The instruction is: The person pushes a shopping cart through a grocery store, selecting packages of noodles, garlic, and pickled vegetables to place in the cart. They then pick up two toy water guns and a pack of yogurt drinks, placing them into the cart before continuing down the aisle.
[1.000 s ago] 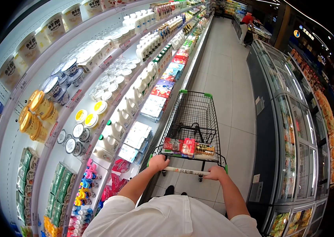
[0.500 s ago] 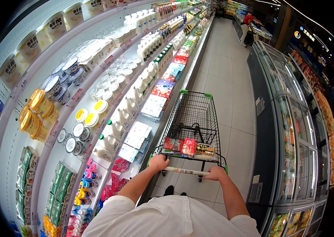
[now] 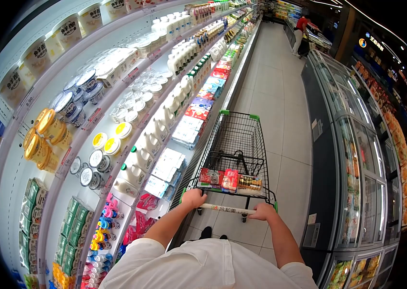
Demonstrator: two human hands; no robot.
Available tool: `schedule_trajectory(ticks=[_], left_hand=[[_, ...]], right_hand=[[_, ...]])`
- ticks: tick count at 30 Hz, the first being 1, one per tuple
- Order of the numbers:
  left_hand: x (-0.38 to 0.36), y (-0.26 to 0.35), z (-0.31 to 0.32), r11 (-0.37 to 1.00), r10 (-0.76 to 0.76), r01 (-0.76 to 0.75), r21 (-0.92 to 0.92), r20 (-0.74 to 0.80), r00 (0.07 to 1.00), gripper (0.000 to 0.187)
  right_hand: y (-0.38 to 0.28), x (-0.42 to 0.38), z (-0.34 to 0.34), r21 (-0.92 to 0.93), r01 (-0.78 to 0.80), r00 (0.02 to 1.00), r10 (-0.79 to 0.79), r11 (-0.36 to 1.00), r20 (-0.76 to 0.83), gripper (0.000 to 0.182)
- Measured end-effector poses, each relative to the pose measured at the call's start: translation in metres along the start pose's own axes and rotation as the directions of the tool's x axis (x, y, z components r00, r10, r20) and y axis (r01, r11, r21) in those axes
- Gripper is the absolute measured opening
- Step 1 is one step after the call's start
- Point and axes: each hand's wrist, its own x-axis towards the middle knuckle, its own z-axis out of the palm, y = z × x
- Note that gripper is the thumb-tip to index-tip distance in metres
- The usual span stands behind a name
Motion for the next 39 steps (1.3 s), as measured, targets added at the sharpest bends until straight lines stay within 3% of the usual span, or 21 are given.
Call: schedule_trajectory(ticks=[21,23,39], left_hand=[[0.011,-0.003,0.002,1.000,-0.004,0.004,0.000,-0.015,1.000,0.052],[0.012,-0.004,0.003,1.000,0.021,-0.022,-0.010,-0.071,0.997,0.052],[0.013,-0.002,-0.005,1.000,0.011,-0.011,-0.003,-0.009,1.000,0.052]], right_hand=[[0.004,0.010,0.002,-0.006,0.003,1.000,-0.003,1.000,-0.012,0.071],[0.005,0.012,0.002,-0.023,0.011,1.000,-0.012,1.000,-0.018,0.071],[0.000,0.009,-0.005,-0.001,0.003,1.000,-0.003,1.000,-0.023,0.071]])
